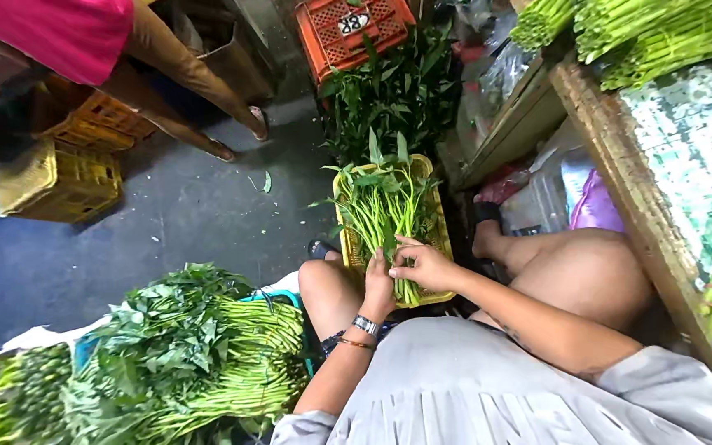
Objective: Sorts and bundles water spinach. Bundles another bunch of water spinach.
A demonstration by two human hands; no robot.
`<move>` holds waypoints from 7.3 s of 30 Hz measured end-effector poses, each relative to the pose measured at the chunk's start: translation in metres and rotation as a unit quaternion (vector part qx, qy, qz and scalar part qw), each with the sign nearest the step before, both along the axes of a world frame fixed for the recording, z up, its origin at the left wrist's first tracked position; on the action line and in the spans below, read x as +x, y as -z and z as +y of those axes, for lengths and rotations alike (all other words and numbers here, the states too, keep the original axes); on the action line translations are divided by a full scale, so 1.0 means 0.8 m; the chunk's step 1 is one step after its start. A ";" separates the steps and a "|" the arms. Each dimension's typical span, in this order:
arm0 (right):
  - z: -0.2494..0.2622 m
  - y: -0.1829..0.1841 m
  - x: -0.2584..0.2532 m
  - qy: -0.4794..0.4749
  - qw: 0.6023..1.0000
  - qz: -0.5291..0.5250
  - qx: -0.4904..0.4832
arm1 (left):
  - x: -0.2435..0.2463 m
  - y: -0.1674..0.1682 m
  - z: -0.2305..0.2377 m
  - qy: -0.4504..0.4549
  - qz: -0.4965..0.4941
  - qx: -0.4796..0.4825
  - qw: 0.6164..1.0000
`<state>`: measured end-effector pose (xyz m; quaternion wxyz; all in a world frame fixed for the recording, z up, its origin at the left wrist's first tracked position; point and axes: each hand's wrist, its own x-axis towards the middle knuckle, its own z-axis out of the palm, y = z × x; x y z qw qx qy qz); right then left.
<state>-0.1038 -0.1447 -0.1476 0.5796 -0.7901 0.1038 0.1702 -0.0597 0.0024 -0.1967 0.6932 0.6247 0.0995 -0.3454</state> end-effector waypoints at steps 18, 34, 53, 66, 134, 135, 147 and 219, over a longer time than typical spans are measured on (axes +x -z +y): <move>-0.003 -0.126 -0.024 -0.010 0.924 -0.381 0.028 | 0.022 -0.119 0.003 -0.069 -0.151 -0.218 0.962; -0.077 -0.117 -0.008 0.045 0.995 0.021 -0.091 | 0.053 -0.119 0.022 0.003 -0.190 -0.280 0.941; -0.057 -0.121 0.026 0.191 0.973 -0.058 0.118 | 0.032 -0.114 0.001 0.117 -0.280 0.002 0.953; -0.077 -0.087 0.015 0.075 0.975 0.170 0.125 | 0.031 -0.069 0.003 0.132 -0.293 0.127 0.938; -0.036 -0.088 -0.002 0.113 0.978 -0.177 -0.004 | 0.093 -0.171 -0.009 0.140 -0.140 -0.027 0.980; -0.033 -0.079 0.001 0.112 0.979 -0.166 -0.035 | 0.086 -0.165 -0.026 0.128 -0.134 0.016 0.983; -0.046 -0.081 -0.012 0.101 0.972 -0.177 0.113 | 0.074 -0.130 -0.033 0.074 -0.087 -0.136 0.984; 0.007 -0.094 0.001 0.215 0.903 -0.341 -0.147 | 0.025 -0.111 0.004 -0.061 -0.103 -0.166 0.979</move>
